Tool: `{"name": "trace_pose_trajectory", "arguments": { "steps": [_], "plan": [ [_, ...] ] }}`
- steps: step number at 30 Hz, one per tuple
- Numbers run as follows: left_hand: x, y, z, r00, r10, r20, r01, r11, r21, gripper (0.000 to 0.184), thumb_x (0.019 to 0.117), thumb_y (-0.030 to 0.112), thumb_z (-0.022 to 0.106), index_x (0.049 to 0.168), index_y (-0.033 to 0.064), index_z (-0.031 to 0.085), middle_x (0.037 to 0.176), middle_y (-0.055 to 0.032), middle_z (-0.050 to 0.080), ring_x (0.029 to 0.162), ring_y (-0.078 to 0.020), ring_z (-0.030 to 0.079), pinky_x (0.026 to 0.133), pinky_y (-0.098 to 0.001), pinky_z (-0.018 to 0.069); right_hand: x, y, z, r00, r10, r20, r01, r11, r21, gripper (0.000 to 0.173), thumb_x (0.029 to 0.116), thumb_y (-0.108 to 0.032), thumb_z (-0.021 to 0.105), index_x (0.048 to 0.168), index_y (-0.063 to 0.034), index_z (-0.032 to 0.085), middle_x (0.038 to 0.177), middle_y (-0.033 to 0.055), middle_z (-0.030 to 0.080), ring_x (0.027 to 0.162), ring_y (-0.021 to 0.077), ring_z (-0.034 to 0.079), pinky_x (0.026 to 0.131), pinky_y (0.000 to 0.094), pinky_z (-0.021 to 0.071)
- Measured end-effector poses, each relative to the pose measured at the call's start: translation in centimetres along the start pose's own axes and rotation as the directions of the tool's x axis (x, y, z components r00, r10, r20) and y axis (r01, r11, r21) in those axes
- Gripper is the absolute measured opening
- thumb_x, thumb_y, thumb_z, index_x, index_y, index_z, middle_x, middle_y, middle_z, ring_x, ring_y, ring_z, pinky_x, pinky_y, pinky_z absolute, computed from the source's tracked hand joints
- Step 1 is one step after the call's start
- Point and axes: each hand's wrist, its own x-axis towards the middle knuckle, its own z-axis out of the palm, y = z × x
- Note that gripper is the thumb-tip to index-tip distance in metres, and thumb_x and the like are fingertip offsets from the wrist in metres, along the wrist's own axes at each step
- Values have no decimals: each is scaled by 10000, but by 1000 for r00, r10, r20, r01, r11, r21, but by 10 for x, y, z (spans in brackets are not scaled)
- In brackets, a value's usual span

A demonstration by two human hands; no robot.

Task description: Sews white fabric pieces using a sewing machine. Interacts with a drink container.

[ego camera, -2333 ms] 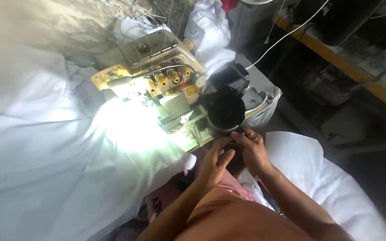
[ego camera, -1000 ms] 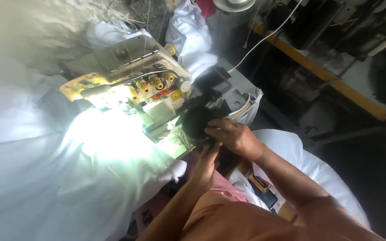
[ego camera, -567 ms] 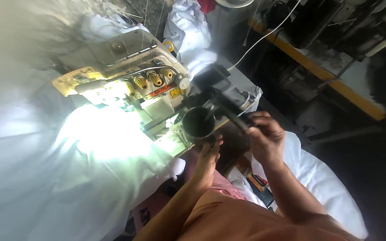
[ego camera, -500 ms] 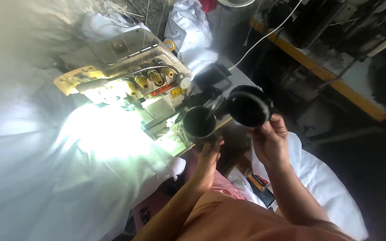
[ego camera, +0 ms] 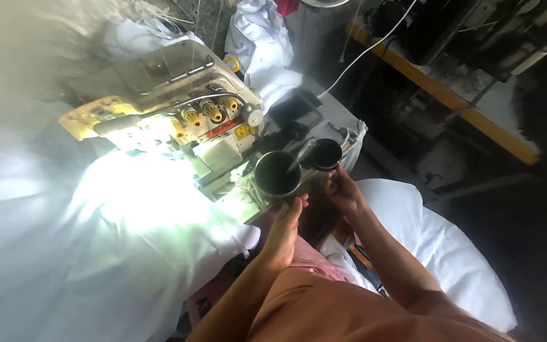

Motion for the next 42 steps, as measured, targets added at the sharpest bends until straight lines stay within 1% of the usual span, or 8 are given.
{"name": "trace_pose_trajectory", "arguments": {
  "steps": [6,13,18,21,25,31,36,42],
  "plan": [
    [-2,3,-5,999,-20,-30,20,1000,12,377,1122,236,354,1378,46,555,1449,-107,537,1401,-246,447,1150,-463,367,17,3,4,990,-135,-37,126,977,-171,86,1086,-166,483,1112,-114,546,812,-7,663,619,71,648,546,216,553],
    [-5,5,-6,999,-14,-36,16,999,39,364,1118,207,357,1379,28,535,1463,-131,520,1405,-251,443,1143,-453,371,20,5,4,979,-202,-25,168,871,-462,167,1064,-217,551,1006,-73,613,810,14,698,586,82,634,506,221,523],
    [-7,4,-12,1000,-11,-15,12,999,51,346,1111,197,361,1342,18,546,1424,-131,544,1363,-225,479,1122,-424,393,5,12,-10,892,-436,121,410,665,-625,175,1044,-261,587,945,-125,538,627,-56,501,440,9,421,422,165,394],
    [-11,3,-12,1000,16,2,-16,997,78,285,1092,142,388,1237,13,597,1230,-81,609,1189,-148,565,1042,-343,453,-28,8,-7,777,-474,414,624,489,-610,107,1032,-222,592,1122,-165,578,740,-54,549,507,-11,438,459,139,387],
    [-16,-2,-16,993,70,93,-80,991,111,223,1072,78,399,1055,59,620,980,26,635,945,-19,597,857,-191,491,-66,-5,19,632,-362,686,764,437,-474,492,971,-142,641,1441,-125,497,848,-64,620,644,-25,545,587,124,481],
    [-27,-8,-23,963,113,245,-151,978,142,259,1059,77,392,988,79,641,917,72,637,916,12,600,867,-181,494,-93,-16,31,551,-362,752,834,255,-489,234,1033,-111,570,1251,-57,637,743,-31,574,509,-40,435,454,98,380],
    [-37,-1,-28,961,88,262,-151,961,232,262,1049,54,435,892,103,640,809,104,601,811,43,579,796,-140,481,-98,-28,29,436,-314,843,881,-42,-471,229,1045,-124,543,1113,47,679,927,45,668,706,-24,564,657,120,490],
    [-43,-2,-35,951,48,305,-144,944,299,258,1053,111,441,892,134,641,825,122,593,798,65,559,761,-121,457,-102,-38,26,287,-278,916,885,-289,-365,301,1074,-202,502,1007,30,682,882,86,689,762,44,630,707,178,514]
  ]
}}
